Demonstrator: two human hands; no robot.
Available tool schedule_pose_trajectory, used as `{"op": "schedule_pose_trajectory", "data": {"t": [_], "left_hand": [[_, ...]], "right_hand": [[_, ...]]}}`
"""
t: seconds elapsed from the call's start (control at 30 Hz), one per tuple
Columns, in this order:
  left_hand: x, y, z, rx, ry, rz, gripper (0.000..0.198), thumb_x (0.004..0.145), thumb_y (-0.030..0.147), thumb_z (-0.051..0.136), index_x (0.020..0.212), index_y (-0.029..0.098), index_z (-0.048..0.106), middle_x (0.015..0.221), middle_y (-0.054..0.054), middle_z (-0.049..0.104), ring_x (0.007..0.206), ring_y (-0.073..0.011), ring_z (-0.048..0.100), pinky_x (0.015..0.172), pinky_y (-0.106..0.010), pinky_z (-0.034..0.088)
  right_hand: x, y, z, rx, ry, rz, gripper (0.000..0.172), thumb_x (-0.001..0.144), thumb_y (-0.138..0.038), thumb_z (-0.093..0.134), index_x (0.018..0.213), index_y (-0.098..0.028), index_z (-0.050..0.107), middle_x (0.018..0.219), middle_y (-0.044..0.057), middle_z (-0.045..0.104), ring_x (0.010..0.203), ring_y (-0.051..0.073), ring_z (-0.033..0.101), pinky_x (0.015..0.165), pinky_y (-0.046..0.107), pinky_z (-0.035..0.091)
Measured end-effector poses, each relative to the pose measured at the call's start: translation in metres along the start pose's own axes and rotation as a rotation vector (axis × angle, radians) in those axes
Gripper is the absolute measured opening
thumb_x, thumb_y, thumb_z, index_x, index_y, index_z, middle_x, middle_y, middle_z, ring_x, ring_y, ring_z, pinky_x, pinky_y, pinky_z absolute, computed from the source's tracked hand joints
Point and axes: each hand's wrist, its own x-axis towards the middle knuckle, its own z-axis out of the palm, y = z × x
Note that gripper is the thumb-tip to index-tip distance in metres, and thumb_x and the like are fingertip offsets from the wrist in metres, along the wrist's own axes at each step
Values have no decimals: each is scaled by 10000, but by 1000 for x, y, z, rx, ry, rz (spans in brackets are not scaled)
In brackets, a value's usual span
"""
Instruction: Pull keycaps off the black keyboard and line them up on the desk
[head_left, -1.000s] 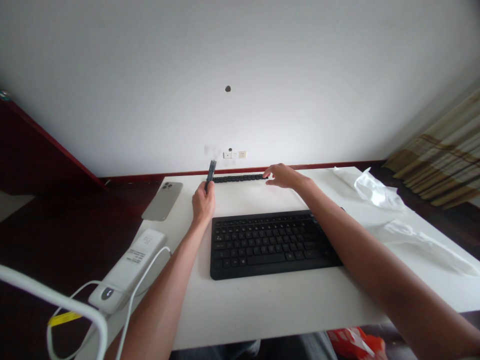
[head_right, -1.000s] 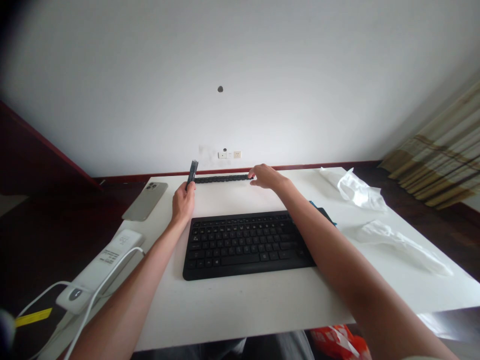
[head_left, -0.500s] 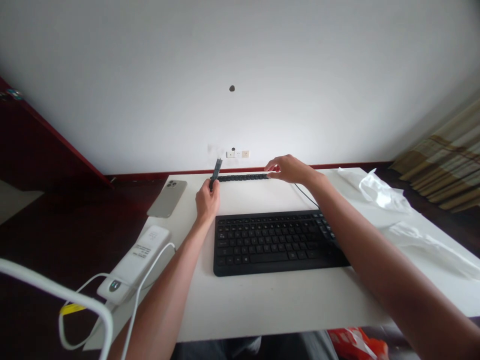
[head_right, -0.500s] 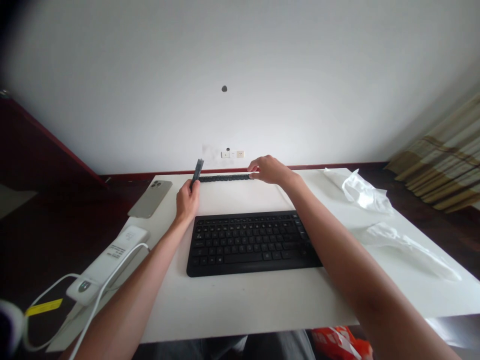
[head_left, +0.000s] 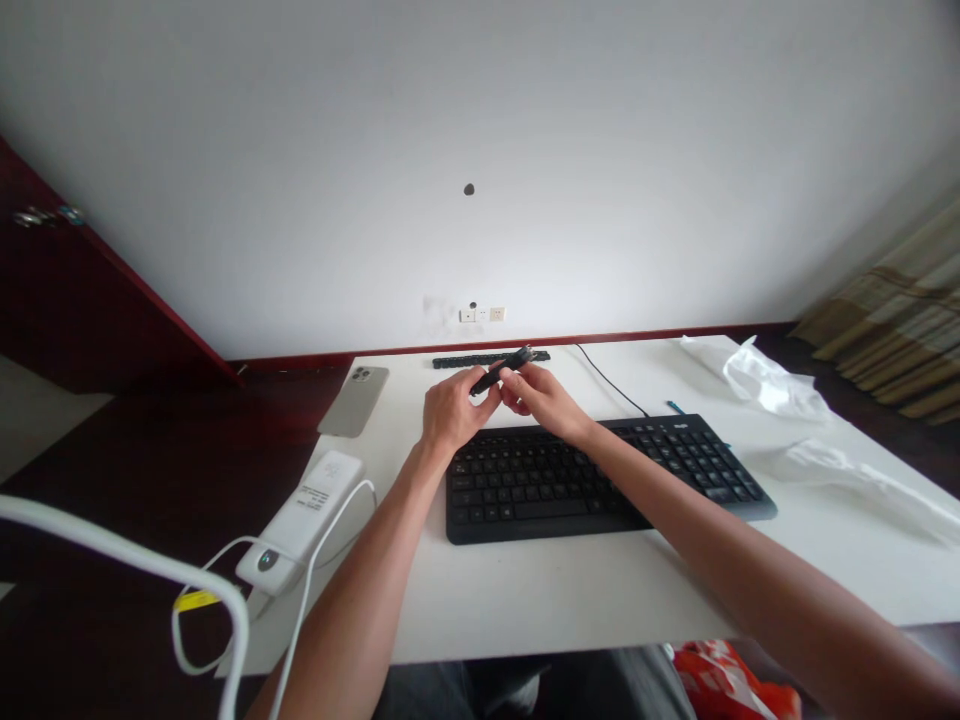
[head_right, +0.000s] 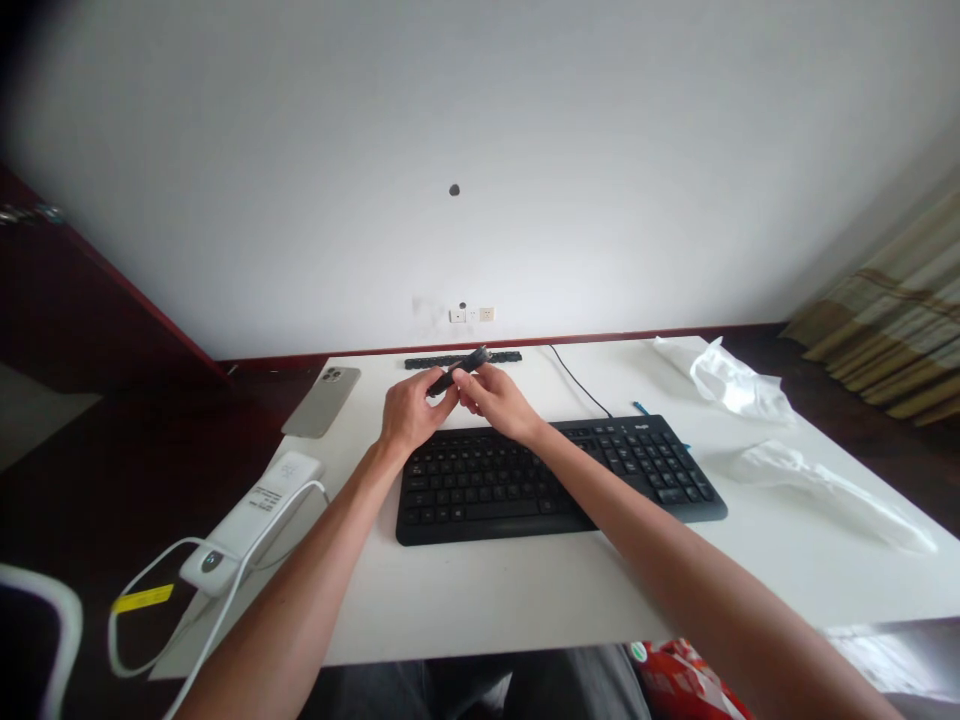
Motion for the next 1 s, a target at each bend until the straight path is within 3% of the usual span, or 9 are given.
{"op": "schedule_pose_trajectory", "data": {"t": [0.1,0.3,0.67,0.87,0.93,1.0], "left_hand": [[0,2,3,51,-34,-43,181,950,415,651,897,259,727,892,-25,781,837,-212,717,686,-286,383],[0,2,5,90,-114,-118,254,915,537,706,972,289,716,814,-9,765,751,-224,713,638,-287,353],[-1,-2,11,-10,-105,-122,233,906,497,740,1008,293,695,783,-16,746,746,-238,717,647,-277,388],[-2,-5,11,-57,-119,-76,179,927,392,717,1077,297,689,849,-12,759,806,-233,728,692,-281,447],[-2,-9,10,-92,-139,-29,246,918,340,718,1156,296,674,927,-13,758,853,-221,721,729,-286,476],[-1,-14,7,-122,-176,21,435,869,304,760,1284,286,630,1021,-23,736,903,-214,699,779,-300,506]], "right_hand": [[-5,10,6,32,103,-21,517,952,-680,591,1019,-171,654,669,-27,530,566,122,464,532,277,372],[-10,23,4,-85,164,-104,448,993,-600,575,1031,-170,696,776,34,650,703,171,582,644,306,474],[-11,22,11,177,172,-21,492,925,-645,645,974,-158,695,746,36,654,721,175,600,699,327,495],[-12,18,14,133,118,-12,491,844,-626,741,1024,-172,686,751,12,634,677,160,555,649,316,475],[-13,20,16,90,124,-32,487,848,-612,742,1047,-170,691,761,17,641,679,163,554,650,318,477],[-13,23,19,66,210,-33,496,880,-636,695,1048,-170,681,791,33,650,709,175,579,665,327,497]]}}
